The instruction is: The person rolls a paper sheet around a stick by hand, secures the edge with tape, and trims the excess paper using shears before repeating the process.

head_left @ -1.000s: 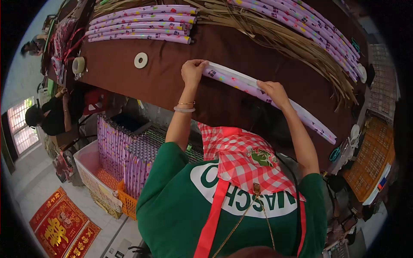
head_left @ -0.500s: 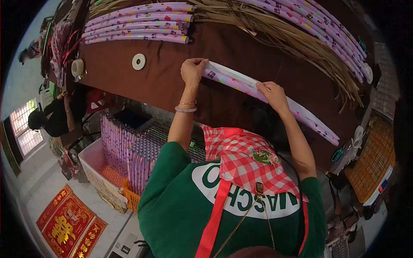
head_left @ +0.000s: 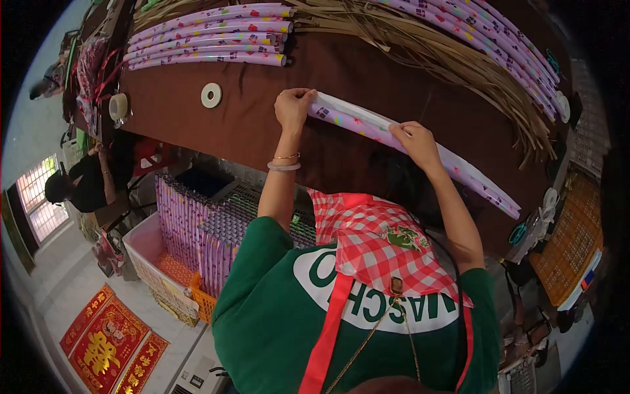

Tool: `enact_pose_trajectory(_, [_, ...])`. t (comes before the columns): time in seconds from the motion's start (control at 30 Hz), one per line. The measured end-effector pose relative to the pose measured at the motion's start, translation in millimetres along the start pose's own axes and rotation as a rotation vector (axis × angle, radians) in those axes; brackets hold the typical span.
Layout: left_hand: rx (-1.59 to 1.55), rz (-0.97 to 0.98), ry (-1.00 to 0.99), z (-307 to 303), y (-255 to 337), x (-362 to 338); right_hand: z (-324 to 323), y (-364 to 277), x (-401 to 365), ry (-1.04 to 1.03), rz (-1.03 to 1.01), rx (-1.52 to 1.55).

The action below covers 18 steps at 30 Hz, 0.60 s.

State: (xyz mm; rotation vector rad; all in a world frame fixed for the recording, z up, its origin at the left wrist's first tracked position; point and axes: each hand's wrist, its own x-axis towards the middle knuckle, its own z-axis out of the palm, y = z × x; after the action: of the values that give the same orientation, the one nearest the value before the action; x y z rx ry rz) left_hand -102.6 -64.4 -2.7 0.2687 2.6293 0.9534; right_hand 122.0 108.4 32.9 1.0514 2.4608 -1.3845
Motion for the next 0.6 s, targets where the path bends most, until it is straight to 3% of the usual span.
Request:
enact_pose_trajectory(0.23, [0.07,0.015,0.043,3.3,3.8,-2.0,0.3,-1.6,0.8,0.003,0.024,-0.02])
enact_pose_trajectory(0.43, [0.125,0.031,0.085,8.1,-0.3,-1.7,-17.3,-6.4,-1.5,-0.118,0.034,-0.054])
enact_pose_trajectory(0.6, [0.143,0.025,0.05,3.7,4.5,0.7,-49.6,8.5,-19.5,-0.125,0.186,0.085])
